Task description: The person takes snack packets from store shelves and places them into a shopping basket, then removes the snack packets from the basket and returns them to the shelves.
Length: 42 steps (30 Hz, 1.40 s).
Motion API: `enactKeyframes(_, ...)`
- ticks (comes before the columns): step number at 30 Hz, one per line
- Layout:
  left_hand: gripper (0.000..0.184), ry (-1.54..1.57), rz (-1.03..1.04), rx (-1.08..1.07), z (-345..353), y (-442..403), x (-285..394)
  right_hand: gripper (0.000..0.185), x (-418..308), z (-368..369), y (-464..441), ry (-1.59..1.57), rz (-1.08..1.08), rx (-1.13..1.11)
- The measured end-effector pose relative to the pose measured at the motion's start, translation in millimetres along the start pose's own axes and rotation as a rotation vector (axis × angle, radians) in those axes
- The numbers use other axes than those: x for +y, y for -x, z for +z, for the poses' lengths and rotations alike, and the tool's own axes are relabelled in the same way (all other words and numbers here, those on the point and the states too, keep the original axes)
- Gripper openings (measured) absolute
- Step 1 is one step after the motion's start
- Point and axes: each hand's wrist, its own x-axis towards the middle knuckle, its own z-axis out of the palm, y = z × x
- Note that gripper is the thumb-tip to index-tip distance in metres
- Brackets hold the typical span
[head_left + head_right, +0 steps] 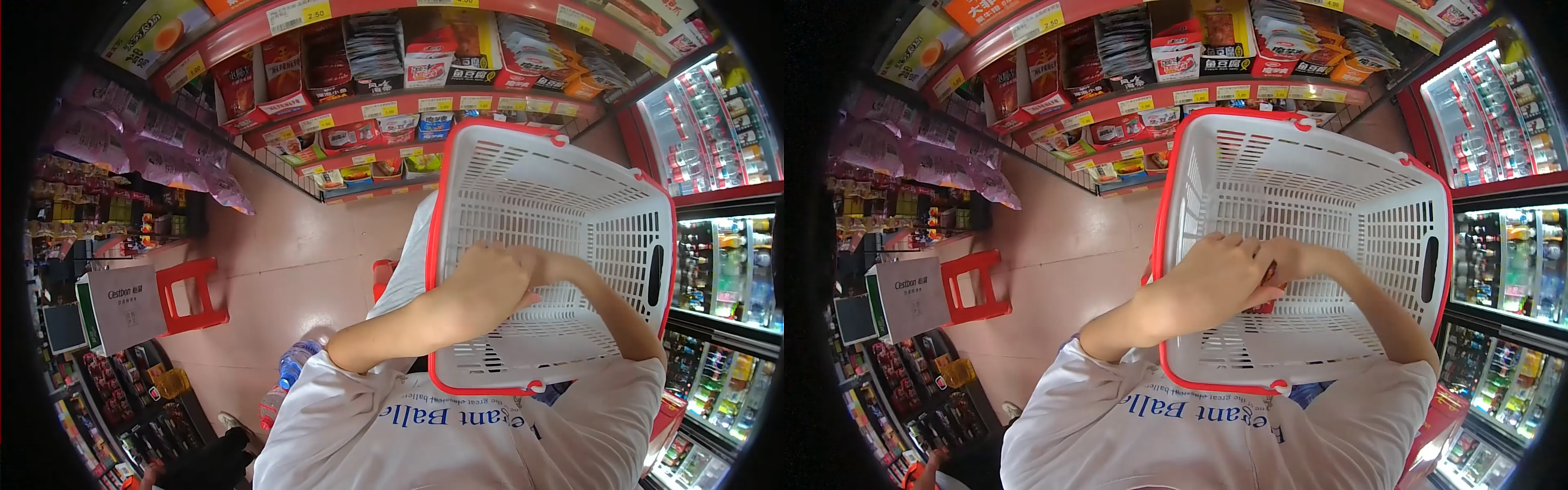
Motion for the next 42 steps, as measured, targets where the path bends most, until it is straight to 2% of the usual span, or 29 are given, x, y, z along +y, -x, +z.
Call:
enactKeyframes(2, 0.042, 0.05, 0.034, 0.026, 0, 1, -1, 0.052, 1, 14, -8, -0.018, 0.012, 0.069)
enactKeyframes(4, 0.043, 0.041, -0.005, -0.033, -2, 1, 1, 0.052, -2, 24, -10, 0.039, 0.012, 0.118)
enactKeyframes(12, 0.044, 0.021, -0.024, -0.086, -8, -1, 0, 0.051, -7, 40, -3, 0.172, 0.015, 0.189)
enactKeyframes(29, 0.047, 0.029, 0.015, -0.06, -7, 3, -5, 0.048, -20, 51, -3, 0.293, 0.014, 0.218)
enactKeyframes(35, 0.05, 0.021, 0.014, -0.077, -3, 5, -4, 0.047, -44, 26, 10, 0.381, 0.03, 0.175)
enactKeyframes(37, 0.055, -0.013, 0.086, 0.106, 2, 5, -8, 0.047, -51, 11, 22, 0.392, 0.032, 0.165)
enactKeyframes(39, 0.059, 0.004, 0.062, 0.138, 0, 2, -7, 0.047, -65, -14, 45, 0.362, -0.216, 0.108)
enactKeyframes(41, 0.074, 0.088, -0.028, 0.134, -14, 1, -3, 0.048, -85, -24, 64, 0.332, -0.288, 0.138)
enactKeyframes(42, 0.074, 0.087, -0.027, 0.134, -21, -1, -2, 0.049, -95, -28, 73, 0.301, -0.361, 0.163)
